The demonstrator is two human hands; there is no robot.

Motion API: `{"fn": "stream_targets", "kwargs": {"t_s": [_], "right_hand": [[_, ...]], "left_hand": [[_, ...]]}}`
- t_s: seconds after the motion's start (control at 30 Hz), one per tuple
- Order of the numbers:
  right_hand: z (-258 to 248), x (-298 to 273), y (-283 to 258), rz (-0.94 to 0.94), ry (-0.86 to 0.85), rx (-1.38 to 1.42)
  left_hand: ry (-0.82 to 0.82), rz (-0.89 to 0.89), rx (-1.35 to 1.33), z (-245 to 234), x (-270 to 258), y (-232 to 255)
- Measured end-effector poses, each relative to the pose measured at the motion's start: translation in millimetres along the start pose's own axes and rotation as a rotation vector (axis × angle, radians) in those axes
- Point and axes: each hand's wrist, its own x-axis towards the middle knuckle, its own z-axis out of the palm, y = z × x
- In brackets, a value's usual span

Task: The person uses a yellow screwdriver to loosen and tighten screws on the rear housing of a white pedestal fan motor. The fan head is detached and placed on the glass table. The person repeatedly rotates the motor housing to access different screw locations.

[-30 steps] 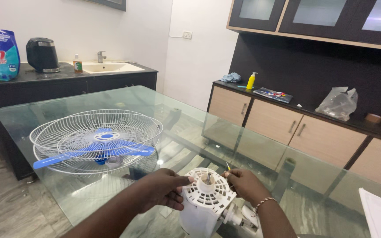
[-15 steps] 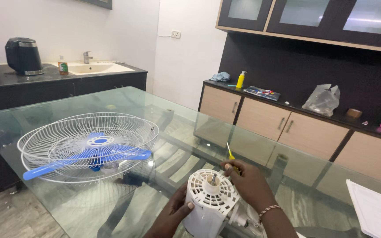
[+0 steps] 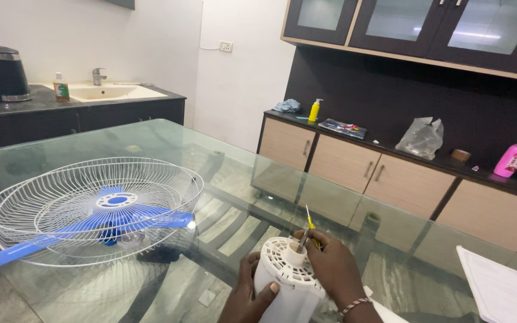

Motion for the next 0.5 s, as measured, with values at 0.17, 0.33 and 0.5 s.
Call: {"fn": "stream_targets", "kwargs": {"t_s": [0.17, 0.33, 0.5], "right_hand": [[4, 13, 15, -0.024, -0.005, 0.137], [5, 13, 12, -0.025, 0.068, 0.298], [-6, -13, -2, -0.097, 0.281, 0.208]], "left_hand": [[0.029, -0.069, 0.027, 14, -4, 45], [-0.017, -0.03, 0.027, 18, -9, 75], [0.033, -0.083, 0.127, 22, -9, 93]]}}
